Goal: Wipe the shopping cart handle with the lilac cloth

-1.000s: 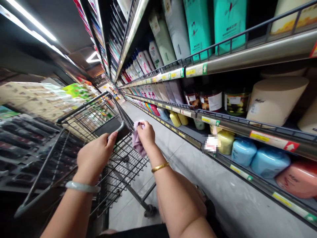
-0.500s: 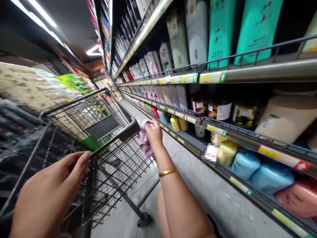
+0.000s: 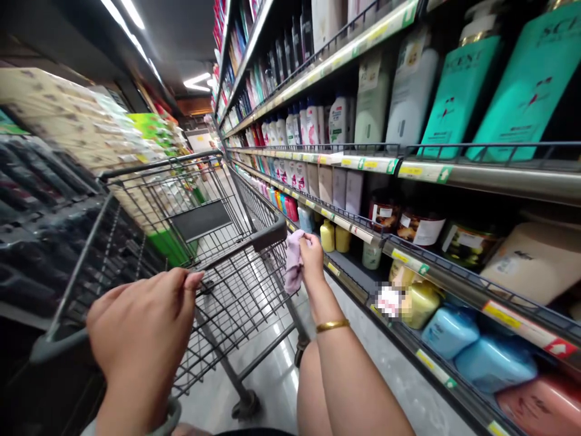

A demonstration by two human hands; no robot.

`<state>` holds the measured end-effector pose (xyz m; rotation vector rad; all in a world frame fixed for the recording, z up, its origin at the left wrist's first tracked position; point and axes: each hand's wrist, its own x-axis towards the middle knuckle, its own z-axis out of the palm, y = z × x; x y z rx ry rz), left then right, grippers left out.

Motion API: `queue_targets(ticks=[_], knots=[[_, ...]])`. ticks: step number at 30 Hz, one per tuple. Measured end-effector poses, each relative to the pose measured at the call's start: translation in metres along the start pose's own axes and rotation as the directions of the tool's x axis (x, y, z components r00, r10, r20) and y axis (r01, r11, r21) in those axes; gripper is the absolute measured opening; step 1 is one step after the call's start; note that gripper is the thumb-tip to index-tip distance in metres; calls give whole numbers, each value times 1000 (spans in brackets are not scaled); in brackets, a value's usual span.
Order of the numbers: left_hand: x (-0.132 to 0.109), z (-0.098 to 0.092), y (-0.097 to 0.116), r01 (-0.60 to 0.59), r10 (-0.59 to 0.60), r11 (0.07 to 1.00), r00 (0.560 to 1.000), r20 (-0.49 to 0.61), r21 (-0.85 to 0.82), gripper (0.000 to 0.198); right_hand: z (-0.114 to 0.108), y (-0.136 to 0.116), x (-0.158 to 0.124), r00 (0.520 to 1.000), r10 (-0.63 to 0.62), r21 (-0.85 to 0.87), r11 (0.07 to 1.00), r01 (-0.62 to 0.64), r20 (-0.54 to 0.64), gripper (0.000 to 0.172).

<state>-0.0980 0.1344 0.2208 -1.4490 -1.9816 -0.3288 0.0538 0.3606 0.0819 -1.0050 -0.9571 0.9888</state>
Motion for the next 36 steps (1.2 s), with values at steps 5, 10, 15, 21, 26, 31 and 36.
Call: queue_targets(ticks=[5, 10, 15, 21, 26, 31, 36], knots=[[-2, 0, -1, -15, 14, 1000, 999, -51, -23, 43, 4, -6, -10, 995, -78, 97, 992, 84, -65, 41], [-2, 2, -3, -18, 15, 999, 996, -83, -37, 43, 7, -5, -16, 998, 4, 186, 983, 6, -56, 41], [-1, 1, 0, -15, 13, 1000, 997, -81, -25, 41, -6, -20, -15, 997, -71, 160, 984, 74, -24, 40], [-3, -1, 3, 4, -5, 1000, 997, -73, -19, 39, -14, -51, -28, 989, -147, 204, 969, 140, 19, 46], [-5, -2, 5, 15, -19, 999, 997, -80, -48, 38, -12, -48, -37, 976, -219, 149, 964, 219, -16, 46], [-4, 0, 8, 30, -36, 996, 997, -74, -85, 39, -7, -22, -32, 994, -105, 50, 993, 105, 1, 43], [-14, -10, -7, -44, 14, 941, 996, -92, -336, 25, -8, -59, -43, 976, -205, 54, 976, 209, -68, 44]])
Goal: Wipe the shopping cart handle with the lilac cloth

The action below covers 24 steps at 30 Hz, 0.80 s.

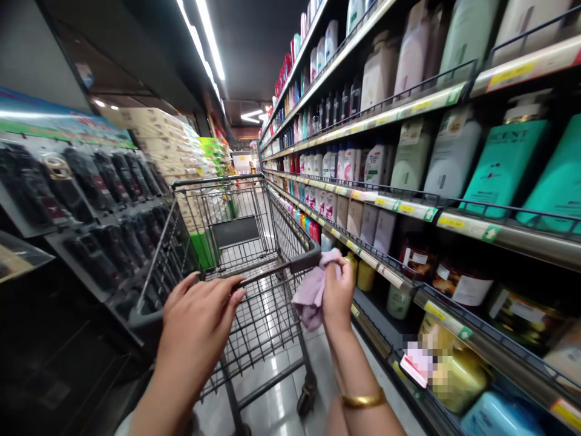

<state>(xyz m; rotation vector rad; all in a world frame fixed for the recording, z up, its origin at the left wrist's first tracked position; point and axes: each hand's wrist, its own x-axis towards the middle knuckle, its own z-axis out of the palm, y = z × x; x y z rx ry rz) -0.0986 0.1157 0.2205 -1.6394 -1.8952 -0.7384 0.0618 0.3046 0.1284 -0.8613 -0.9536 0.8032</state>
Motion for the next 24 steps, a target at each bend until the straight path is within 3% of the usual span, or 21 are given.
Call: queue_targets(ticks=[3, 5, 9, 11, 15, 18, 20, 22, 24], knots=[[-8, -17, -13, 31, -34, 998, 998, -55, -57, 25, 4, -19, -2, 986, -162, 20, 986, 163, -29, 42], [-12, -26, -24, 77, -79, 997, 994, -72, -29, 25, 7, -12, -3, 978, -204, -18, 979, 204, -51, 42], [-14, -31, -39, 164, -164, 986, 986, 25, 16, 28, 10, 19, -4, 998, -24, -134, 991, 17, -50, 40], [-12, -31, -41, 178, -183, 982, 978, 95, 59, 31, 9, 17, -6, 999, 3, -123, 992, -8, -39, 38], [-7, -26, -35, 149, -165, 978, 981, 103, 148, 33, 11, -17, -11, 963, -255, -48, 967, 252, -82, 33], [-5, -16, -26, 127, -135, 977, 990, 35, 173, 34, 14, -14, -11, 915, -393, -146, 914, 378, -95, 34], [-4, -7, -18, 112, -112, 978, 994, -12, 176, 35, 14, 10, -6, 921, -367, -233, 914, 331, -132, 35], [-3, 1, -11, 86, -79, 984, 996, -49, 158, 31, 10, 35, 2, 968, -185, -245, 959, 141, -167, 35], [-3, 6, -8, 28, -22, 995, 998, -63, 95, 26, 7, 45, 8, 983, 3, -208, 977, -41, -182, 36]])
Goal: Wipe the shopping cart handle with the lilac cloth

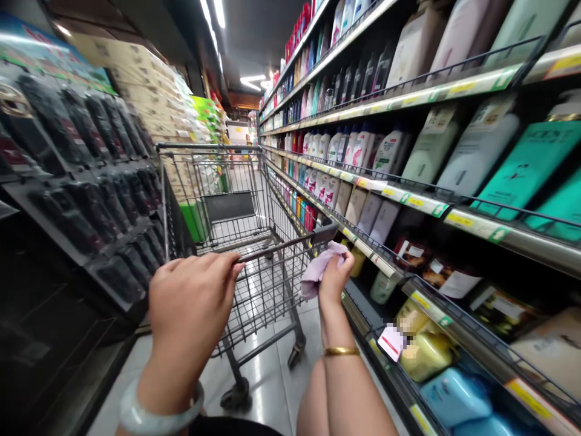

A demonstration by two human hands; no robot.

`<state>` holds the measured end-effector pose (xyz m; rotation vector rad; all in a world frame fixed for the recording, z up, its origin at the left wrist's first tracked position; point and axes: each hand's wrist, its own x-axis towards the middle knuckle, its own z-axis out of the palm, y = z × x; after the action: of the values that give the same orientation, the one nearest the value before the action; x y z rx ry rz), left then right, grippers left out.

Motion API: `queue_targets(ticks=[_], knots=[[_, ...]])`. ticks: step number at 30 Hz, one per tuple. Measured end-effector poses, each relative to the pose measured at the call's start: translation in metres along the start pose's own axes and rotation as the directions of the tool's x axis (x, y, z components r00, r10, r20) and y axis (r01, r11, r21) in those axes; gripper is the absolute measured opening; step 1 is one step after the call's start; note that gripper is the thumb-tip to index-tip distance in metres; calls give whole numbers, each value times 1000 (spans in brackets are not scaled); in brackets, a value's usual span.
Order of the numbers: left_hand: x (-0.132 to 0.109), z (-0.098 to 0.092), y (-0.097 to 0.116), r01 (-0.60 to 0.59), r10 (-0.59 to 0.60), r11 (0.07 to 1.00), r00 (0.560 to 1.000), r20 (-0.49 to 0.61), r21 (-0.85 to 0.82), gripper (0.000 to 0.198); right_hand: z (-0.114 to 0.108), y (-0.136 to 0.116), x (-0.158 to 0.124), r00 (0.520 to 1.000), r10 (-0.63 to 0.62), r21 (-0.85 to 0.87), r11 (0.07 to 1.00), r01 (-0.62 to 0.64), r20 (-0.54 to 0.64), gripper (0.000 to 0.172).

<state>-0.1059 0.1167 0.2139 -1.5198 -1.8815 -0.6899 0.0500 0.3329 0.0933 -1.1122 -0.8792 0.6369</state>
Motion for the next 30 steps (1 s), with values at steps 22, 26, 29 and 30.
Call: queue_targets(ticks=[22, 26, 29, 30], knots=[[11, 31, -3, 10, -22, 952, 999, -37, -306, 37, 14, -45, -21, 893, -428, 134, 902, 411, 142, 39], [9, 32, -2, -1, -13, 949, 999, -41, -316, 37, 15, -22, -6, 997, -63, 37, 997, 61, 47, 41], [7, 32, 0, -11, -11, 953, 997, -71, -304, 36, 9, -38, -31, 969, -222, 97, 972, 212, 112, 39], [7, 31, 1, -12, -12, 955, 997, -77, -297, 35, 6, -48, -44, 924, -353, 120, 933, 338, 145, 36]])
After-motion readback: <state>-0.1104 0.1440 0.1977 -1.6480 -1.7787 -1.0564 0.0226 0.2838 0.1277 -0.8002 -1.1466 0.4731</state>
